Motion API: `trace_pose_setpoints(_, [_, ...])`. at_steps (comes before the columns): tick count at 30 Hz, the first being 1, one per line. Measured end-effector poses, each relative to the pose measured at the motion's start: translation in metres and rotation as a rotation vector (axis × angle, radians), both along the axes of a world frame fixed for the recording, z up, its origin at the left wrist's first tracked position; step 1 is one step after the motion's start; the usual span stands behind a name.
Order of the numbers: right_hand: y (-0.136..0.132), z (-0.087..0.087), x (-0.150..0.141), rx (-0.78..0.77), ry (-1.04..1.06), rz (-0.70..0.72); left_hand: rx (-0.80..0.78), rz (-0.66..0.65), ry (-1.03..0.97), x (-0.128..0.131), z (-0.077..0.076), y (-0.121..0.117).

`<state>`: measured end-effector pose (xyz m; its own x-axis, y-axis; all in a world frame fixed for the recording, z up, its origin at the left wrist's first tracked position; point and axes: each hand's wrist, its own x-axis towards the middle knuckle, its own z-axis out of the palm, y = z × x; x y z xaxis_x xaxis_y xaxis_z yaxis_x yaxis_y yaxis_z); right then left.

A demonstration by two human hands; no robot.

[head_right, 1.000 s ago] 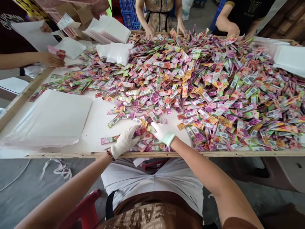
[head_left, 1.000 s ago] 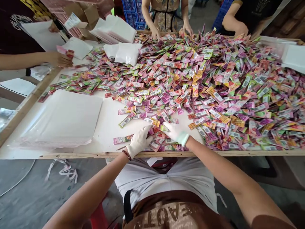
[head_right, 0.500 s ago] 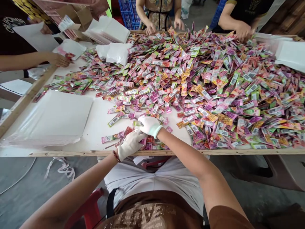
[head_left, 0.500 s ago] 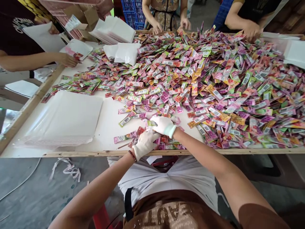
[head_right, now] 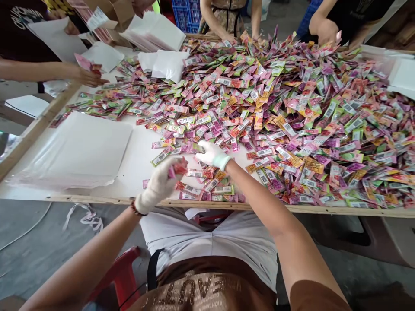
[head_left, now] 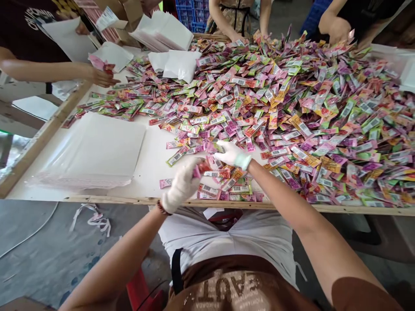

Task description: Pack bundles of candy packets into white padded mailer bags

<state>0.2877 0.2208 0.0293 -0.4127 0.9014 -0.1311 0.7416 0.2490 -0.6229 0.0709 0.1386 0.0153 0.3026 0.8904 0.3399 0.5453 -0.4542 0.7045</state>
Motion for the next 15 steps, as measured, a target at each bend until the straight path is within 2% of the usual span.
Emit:
trace_pose_setpoints(2, [-0.009,0.009,0.013,-0.018,0.036,-0.020,-0.064,0.102,0.014,-0.024,0.011,0.010])
trace_pose_setpoints(4, [-0.020,0.011,0.016,-0.040,-0.028,-0.014,-0.136,0.160,0.124,-0.047,0.012,0.017])
trace_pose_setpoints(9, [-0.040,-0.009,-0.012,-0.060,-0.343,0.079,-0.326,0.127,0.466,-0.081,-0.015,0.017])
trace_pose_setpoints(12, [-0.042,-0.018,-0.026,-0.042,-0.416,0.138,-0.289,0.163,0.561,-0.087,-0.025,0.014])
trace_pose_setpoints(15, [-0.038,-0.014,-0.019,-0.030,-0.393,0.178,-0.199,0.160,0.480,-0.084,-0.018,0.010])
